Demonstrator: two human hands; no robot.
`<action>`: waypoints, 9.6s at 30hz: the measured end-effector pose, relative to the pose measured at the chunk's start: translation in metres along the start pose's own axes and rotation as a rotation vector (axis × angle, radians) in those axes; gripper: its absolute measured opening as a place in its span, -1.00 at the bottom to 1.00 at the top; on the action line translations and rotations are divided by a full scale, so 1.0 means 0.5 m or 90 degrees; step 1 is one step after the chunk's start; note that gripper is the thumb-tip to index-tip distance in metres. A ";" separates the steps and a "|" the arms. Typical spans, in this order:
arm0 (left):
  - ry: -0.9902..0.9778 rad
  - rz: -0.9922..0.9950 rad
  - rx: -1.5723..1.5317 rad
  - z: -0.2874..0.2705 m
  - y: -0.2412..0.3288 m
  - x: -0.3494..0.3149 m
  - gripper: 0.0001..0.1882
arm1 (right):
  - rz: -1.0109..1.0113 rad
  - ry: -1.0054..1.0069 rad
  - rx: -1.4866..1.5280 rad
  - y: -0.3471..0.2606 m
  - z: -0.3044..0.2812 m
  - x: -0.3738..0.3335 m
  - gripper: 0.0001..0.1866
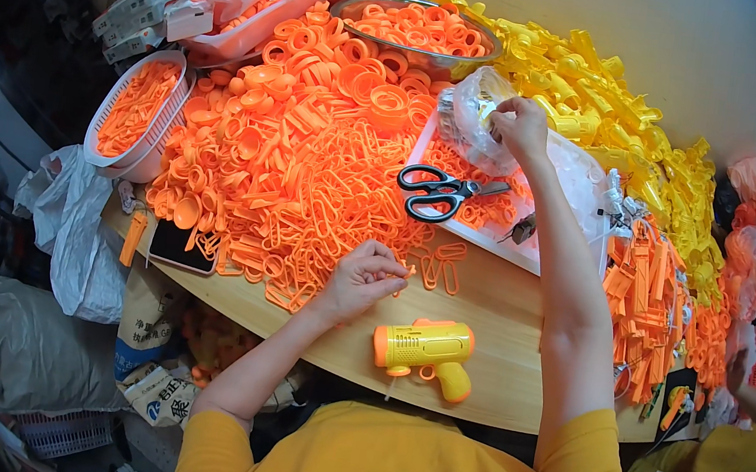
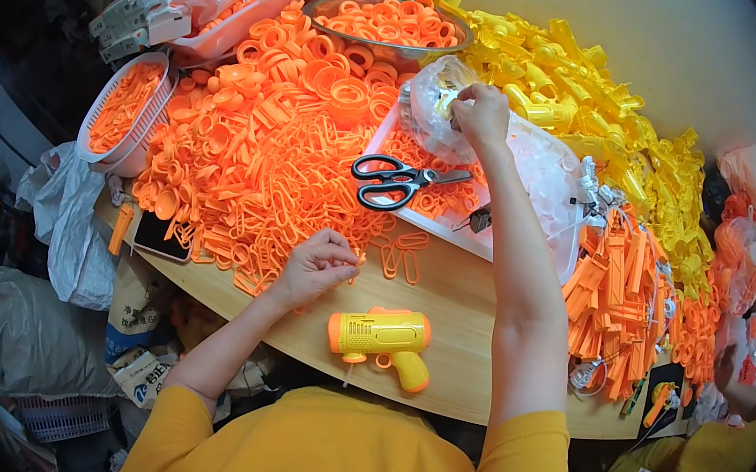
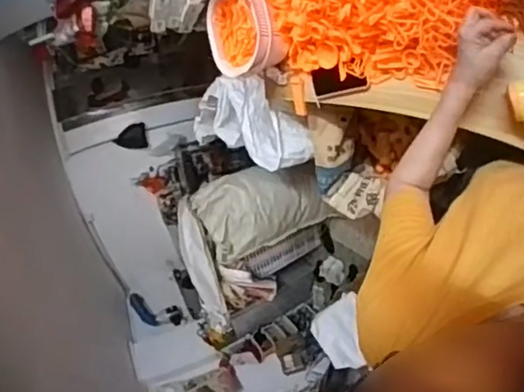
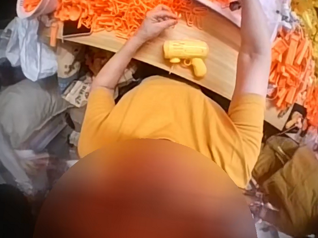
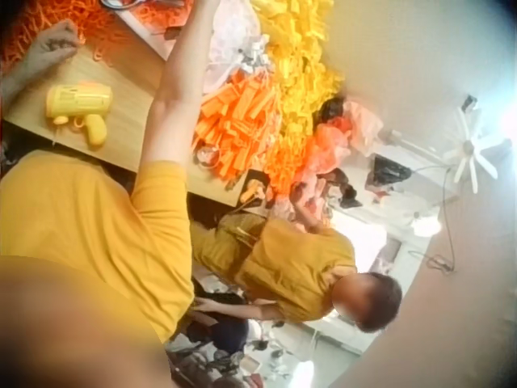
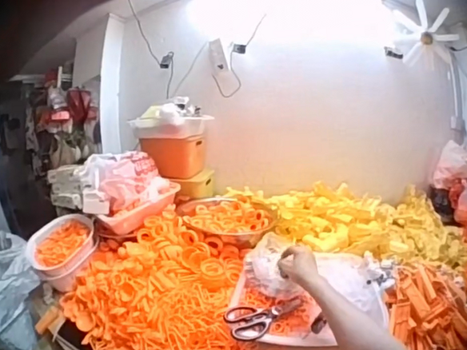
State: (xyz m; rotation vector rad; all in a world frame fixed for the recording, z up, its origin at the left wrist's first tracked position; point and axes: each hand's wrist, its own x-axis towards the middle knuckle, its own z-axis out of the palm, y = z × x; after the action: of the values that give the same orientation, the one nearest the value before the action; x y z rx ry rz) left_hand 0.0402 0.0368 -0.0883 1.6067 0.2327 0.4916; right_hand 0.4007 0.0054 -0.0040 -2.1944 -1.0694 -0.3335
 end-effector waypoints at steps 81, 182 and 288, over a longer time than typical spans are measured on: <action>-0.014 -0.317 -0.328 0.123 0.116 -0.102 -0.76 | 0.356 -0.036 0.788 -0.210 -0.184 -0.690 -0.77; -0.019 0.412 0.460 0.051 0.176 0.319 -0.85 | 0.092 -0.202 0.507 -0.117 -0.272 -0.500 -0.86; -0.316 0.438 0.555 0.306 0.156 0.709 -0.63 | 0.142 0.160 -0.070 0.630 -0.452 0.142 -0.61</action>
State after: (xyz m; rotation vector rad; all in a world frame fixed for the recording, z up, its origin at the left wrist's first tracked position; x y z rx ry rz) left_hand 0.4108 0.0456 0.0452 2.6144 -0.5861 0.5125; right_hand 0.7020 -0.2416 0.0563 -2.2687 -0.6772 -0.5598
